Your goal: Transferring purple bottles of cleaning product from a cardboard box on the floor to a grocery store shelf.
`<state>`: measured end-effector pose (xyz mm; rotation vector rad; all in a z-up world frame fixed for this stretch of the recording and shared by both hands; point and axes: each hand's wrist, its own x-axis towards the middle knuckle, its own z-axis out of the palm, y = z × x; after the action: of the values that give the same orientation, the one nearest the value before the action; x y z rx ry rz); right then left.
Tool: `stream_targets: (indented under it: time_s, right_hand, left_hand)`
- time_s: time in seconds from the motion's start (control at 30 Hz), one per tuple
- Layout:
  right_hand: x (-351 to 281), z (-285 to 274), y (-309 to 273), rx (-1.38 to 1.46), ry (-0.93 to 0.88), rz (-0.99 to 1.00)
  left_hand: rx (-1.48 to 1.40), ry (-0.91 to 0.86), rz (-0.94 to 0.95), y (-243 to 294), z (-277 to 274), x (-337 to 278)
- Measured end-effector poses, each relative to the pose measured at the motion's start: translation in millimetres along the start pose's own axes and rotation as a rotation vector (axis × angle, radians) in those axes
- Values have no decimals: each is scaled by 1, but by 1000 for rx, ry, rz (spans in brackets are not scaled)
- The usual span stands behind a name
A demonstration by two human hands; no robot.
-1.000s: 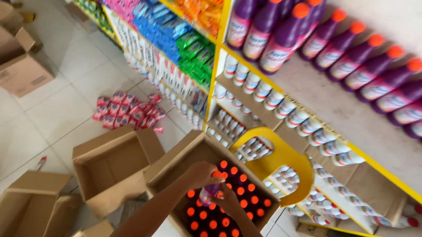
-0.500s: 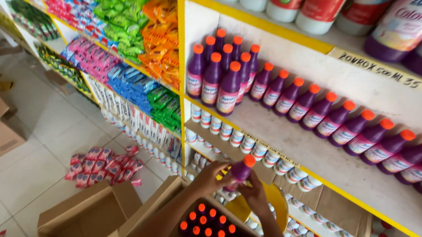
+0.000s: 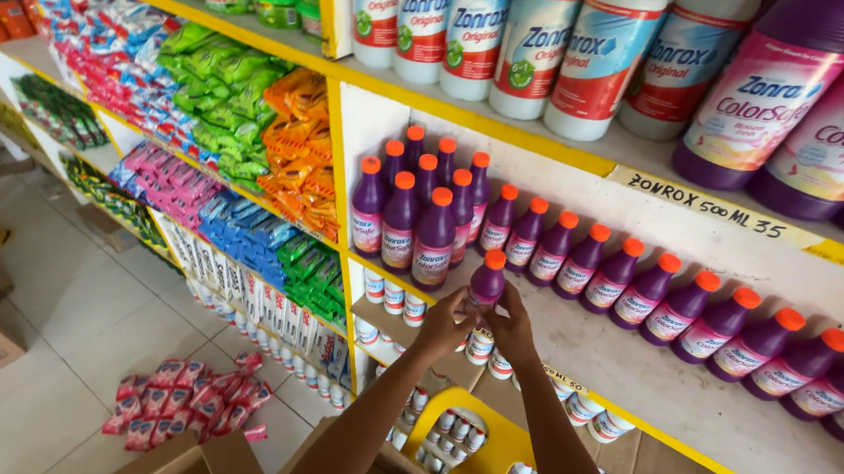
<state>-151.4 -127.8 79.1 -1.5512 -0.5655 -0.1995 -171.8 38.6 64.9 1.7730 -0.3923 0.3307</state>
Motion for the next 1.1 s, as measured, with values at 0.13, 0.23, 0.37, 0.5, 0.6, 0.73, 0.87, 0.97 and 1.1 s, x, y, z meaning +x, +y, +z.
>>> stream_targets:
  time_s: [0.13, 0.23, 0.37, 0.5, 0.6, 0.73, 0.87, 0.97, 1.1]
  right_hand:
    - [16, 1, 26, -79, 97, -15]
    - [27, 15, 15, -329, 270, 19]
    - [40, 11, 43, -494, 347, 66]
    - [53, 12, 63, -480, 378, 56]
    - [56, 14, 71, -413, 400, 39]
    - [61, 14, 89, -285, 386, 5]
    - [64, 14, 96, -286, 373, -5]
    - [66, 14, 96, -313, 361, -45]
    - [72, 12, 92, -324, 321, 84]
  left_hand:
    - [-139, 27, -55, -30, 9, 16]
    - [-110, 81, -58, -53, 17, 24]
    - [-218, 103, -59, -65, 21, 40]
    - [-225, 79, -54, -42, 16, 51]
    - [-197, 84, -39, -52, 18, 58]
    - [-137, 87, -48, -51, 16, 65]
    - [72, 85, -61, -61, 18, 72]
    - [91, 70, 25, -71, 22, 79]
    - [168, 62, -17, -82, 27, 87]
